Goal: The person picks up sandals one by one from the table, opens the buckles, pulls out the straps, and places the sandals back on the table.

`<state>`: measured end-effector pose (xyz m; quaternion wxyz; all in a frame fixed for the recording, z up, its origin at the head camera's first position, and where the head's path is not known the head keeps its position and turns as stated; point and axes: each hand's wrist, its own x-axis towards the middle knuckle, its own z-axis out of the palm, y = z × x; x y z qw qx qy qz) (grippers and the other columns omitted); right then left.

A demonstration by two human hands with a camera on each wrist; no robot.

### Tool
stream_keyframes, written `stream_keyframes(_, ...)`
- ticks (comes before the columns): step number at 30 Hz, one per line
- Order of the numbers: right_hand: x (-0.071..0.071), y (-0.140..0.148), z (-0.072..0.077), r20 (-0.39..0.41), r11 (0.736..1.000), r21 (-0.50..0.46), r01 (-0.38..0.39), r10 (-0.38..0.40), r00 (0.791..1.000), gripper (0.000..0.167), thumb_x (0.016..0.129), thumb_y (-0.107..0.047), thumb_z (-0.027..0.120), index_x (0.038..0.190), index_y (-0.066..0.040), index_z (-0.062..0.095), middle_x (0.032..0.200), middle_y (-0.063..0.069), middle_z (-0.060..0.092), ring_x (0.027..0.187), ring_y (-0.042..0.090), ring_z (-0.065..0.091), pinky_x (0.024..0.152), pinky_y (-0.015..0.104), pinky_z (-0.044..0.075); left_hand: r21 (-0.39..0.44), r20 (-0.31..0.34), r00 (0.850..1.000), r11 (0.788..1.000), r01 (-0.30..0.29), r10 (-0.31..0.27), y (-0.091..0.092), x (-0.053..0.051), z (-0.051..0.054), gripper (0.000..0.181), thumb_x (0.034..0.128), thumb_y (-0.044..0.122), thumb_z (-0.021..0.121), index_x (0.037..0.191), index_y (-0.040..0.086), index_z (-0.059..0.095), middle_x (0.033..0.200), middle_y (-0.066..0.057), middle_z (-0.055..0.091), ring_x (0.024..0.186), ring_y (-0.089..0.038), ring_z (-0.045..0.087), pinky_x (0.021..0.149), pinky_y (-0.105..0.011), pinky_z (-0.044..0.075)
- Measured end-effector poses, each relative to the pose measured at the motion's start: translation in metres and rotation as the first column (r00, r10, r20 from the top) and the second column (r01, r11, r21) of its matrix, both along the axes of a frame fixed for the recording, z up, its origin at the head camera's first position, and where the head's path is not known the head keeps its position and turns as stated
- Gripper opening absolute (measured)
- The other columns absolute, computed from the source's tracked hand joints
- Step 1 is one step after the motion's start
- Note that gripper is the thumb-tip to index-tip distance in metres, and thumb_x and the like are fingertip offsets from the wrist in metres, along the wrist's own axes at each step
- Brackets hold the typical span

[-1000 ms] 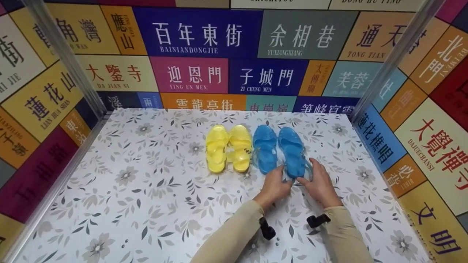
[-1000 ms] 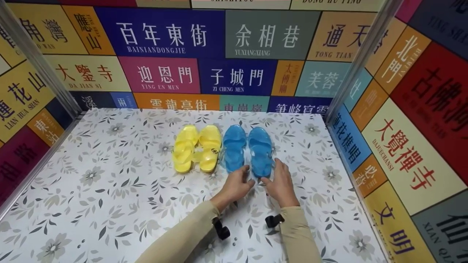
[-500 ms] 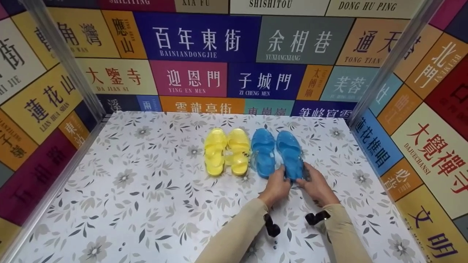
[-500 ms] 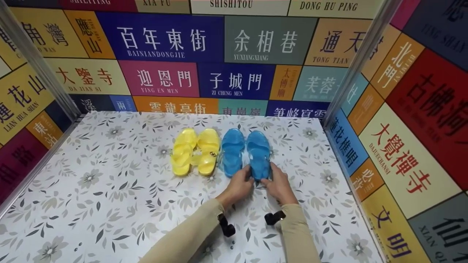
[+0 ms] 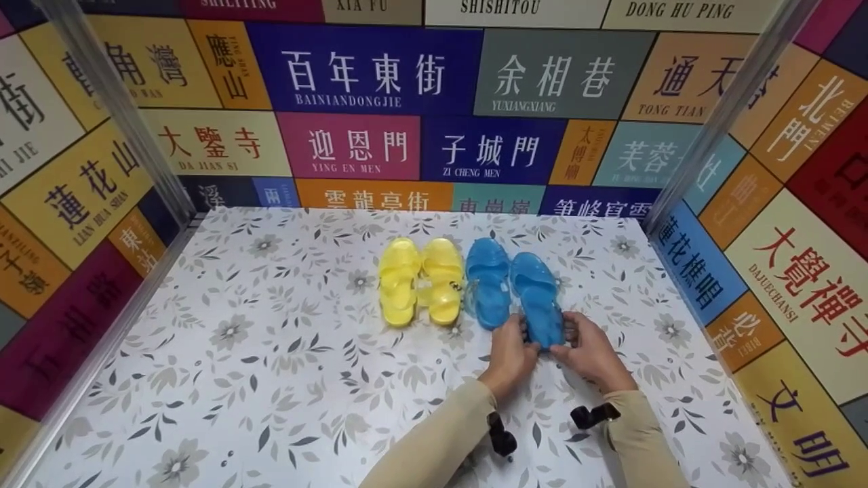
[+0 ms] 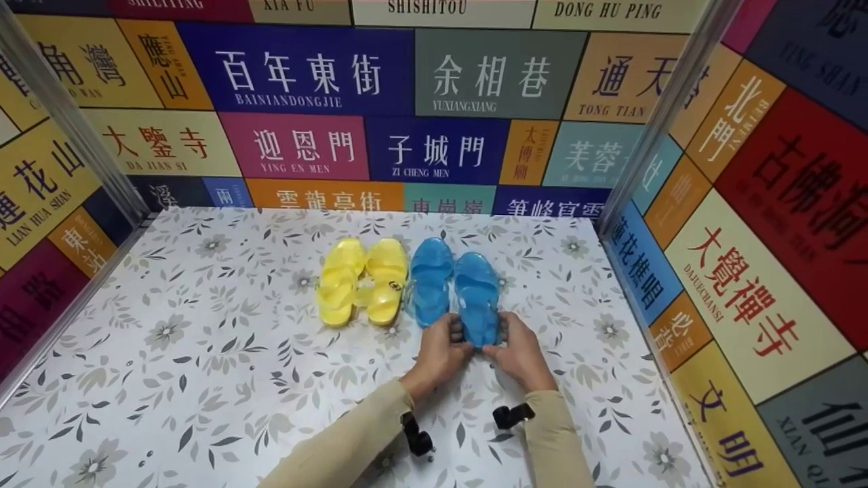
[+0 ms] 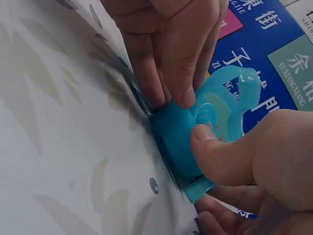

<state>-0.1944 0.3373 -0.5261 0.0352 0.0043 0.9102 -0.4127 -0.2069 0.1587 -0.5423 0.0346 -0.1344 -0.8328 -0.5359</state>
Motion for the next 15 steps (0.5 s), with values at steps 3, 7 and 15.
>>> stream_keyframes(3,0.007,-0.001,0.003,0.017,1.0,0.0,-0.004,0.004,1.0,0.069,0.092,0.001,0.076,0.149,0.012,0.039,0.138,0.033,0.056,0.123,0.045,0.059,0.108,0.058,0.046,0.072,0.087,0.996,0.997,0.023,-0.029,-0.004,0.004,0.001,0.045,0.0784,-0.01,0.074,0.122,-0.005,0.064,0.113,-0.017,0.074,0.104,-0.023,0.072,0.088,-0.03,0.06)
stream_keyframes(7,0.013,-0.002,0.007,0.024,1.0,-0.004,-0.022,0.022,0.999,0.069,0.09,0.002,0.077,0.148,0.012,0.041,0.137,0.033,0.057,0.122,0.045,0.059,0.107,0.058,0.047,0.123,0.144,0.988,0.992,0.036,-0.053,-0.009,0.008,0.005,0.046,0.0758,-0.009,0.079,0.12,-0.004,0.064,0.11,-0.015,0.074,0.101,-0.021,0.072,0.084,-0.028,0.06)
stream_keyframes(15,0.023,-0.001,0.015,0.027,0.994,0.05,-0.096,0.095,0.995,0.066,0.087,0.002,0.081,0.141,0.013,0.045,0.132,0.033,0.059,0.117,0.046,0.063,0.102,0.057,0.051,0.131,0.141,0.987,0.989,0.065,-0.083,-0.018,0.015,0.008,0.044,0.0706,-0.006,0.087,0.109,-0.003,0.066,0.097,-0.012,0.075,0.089,-0.016,0.073,0.077,-0.022,0.059)
